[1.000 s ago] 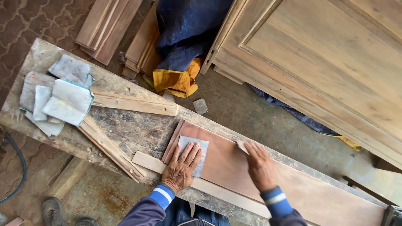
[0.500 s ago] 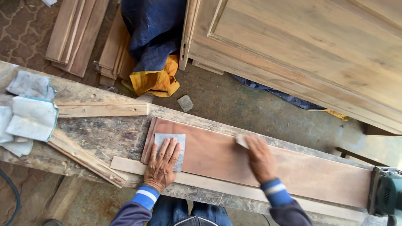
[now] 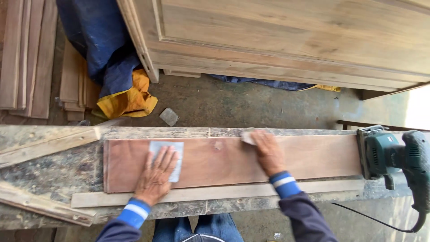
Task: Sanding a piece of wood using an orbital sander and manual sandpaper.
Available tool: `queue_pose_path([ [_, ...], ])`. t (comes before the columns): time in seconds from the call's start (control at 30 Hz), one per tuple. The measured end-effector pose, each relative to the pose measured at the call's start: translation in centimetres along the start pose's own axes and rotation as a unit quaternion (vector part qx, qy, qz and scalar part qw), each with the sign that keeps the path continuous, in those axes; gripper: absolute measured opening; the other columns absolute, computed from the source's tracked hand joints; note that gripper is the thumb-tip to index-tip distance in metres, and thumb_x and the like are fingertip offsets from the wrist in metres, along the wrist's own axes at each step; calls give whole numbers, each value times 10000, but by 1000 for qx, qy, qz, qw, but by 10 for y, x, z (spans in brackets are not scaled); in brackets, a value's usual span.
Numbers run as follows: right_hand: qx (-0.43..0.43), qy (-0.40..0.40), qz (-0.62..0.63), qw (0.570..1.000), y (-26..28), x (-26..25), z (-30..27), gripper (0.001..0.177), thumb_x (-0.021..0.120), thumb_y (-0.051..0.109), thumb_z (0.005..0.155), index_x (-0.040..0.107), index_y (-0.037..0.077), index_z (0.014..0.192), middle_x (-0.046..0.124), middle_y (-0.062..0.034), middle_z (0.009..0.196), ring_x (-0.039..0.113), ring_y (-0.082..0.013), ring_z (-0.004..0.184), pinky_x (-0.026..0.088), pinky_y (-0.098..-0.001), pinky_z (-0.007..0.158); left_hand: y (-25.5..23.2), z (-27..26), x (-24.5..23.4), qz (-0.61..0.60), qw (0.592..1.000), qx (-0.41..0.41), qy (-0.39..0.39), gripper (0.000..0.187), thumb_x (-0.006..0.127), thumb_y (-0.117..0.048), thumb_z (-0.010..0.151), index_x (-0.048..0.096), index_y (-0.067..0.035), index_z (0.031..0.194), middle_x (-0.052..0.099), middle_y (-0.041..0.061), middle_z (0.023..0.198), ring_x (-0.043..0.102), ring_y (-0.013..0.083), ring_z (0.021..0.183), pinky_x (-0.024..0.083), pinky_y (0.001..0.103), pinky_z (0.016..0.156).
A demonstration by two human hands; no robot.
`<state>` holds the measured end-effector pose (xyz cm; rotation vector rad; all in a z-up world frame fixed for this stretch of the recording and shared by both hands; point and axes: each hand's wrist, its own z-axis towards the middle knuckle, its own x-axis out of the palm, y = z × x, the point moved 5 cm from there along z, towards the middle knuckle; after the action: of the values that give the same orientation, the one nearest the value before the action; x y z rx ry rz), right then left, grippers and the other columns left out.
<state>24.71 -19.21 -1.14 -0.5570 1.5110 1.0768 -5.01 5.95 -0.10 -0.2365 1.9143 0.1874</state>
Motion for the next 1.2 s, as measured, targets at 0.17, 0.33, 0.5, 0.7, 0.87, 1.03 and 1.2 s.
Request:
queue_pose_path([
  [0.17, 58, -5, -10, 998, -24, 1, -15, 529, 594, -40, 840, 605, 105, 1349, 618, -144, 1409, 526, -352, 1359, 394, -483, 1167, -33, 35, -18, -132, 980, 36, -144, 771, 587, -201, 801, 365, -110, 1534, 265, 99, 1655, 215, 290, 1530, 135, 558, 1241],
  [0.33, 6, -26, 50, 998, 19, -5, 4, 499, 685, 40, 883, 559, 50, 1366, 580, -189, 1421, 493, -380, 1356, 346, -519, 1157, -35, 35, -12, -100, 980, 22, -173, 723, 570, -181, 826, 408, -128, 1529, 322, 79, 1646, 271, 263, 1535, 162, 554, 1259],
  [0.5, 119, 28, -97, 988, -139, -28, -48, 618, 635, -57, 808, 608, 134, 1395, 612, -117, 1413, 552, -334, 1309, 416, -465, 1150, -32, 35, -13, -153, 964, 13, -215, 665, 544, -314, 896, 402, -139, 1521, 326, 83, 1639, 279, 292, 1521, 158, 580, 1248],
  [0.7, 150, -18, -64, 986, -157, -34, -56, 416, 616, 26, 926, 619, 112, 1334, 627, -118, 1387, 568, -330, 1323, 450, -444, 1120, -30, 36, -14, -147, 968, 0, -204, 648, 525, -328, 917, 408, -157, 1531, 327, 78, 1652, 283, 283, 1539, 167, 586, 1265],
  [0.87, 39, -59, -13, 997, -67, -9, -36, 501, 603, 57, 900, 582, 106, 1397, 608, -145, 1437, 542, -338, 1359, 401, -458, 1164, -30, 34, -13, -146, 968, 0, -202, 649, 526, -357, 909, 413, -173, 1521, 329, 71, 1644, 283, 284, 1529, 165, 588, 1261],
  [1.03, 151, -81, -63, 983, -184, -74, -72, 410, 575, 51, 970, 632, 120, 1370, 624, -131, 1448, 555, -344, 1361, 417, -429, 1159, -33, 37, -11, -147, 969, -11, -199, 657, 542, -358, 899, 423, -173, 1518, 344, 71, 1640, 299, 288, 1524, 178, 588, 1265],
  [1.2, 247, -162, -136, 946, -203, -54, -91, 359, 614, 100, 1017, 603, 29, 1369, 628, -196, 1402, 587, -386, 1286, 457, -449, 1110, -33, 35, -15, -116, 973, -18, -201, 635, 574, -345, 904, 461, -148, 1498, 368, 84, 1629, 330, 304, 1512, 212, 604, 1249],
])
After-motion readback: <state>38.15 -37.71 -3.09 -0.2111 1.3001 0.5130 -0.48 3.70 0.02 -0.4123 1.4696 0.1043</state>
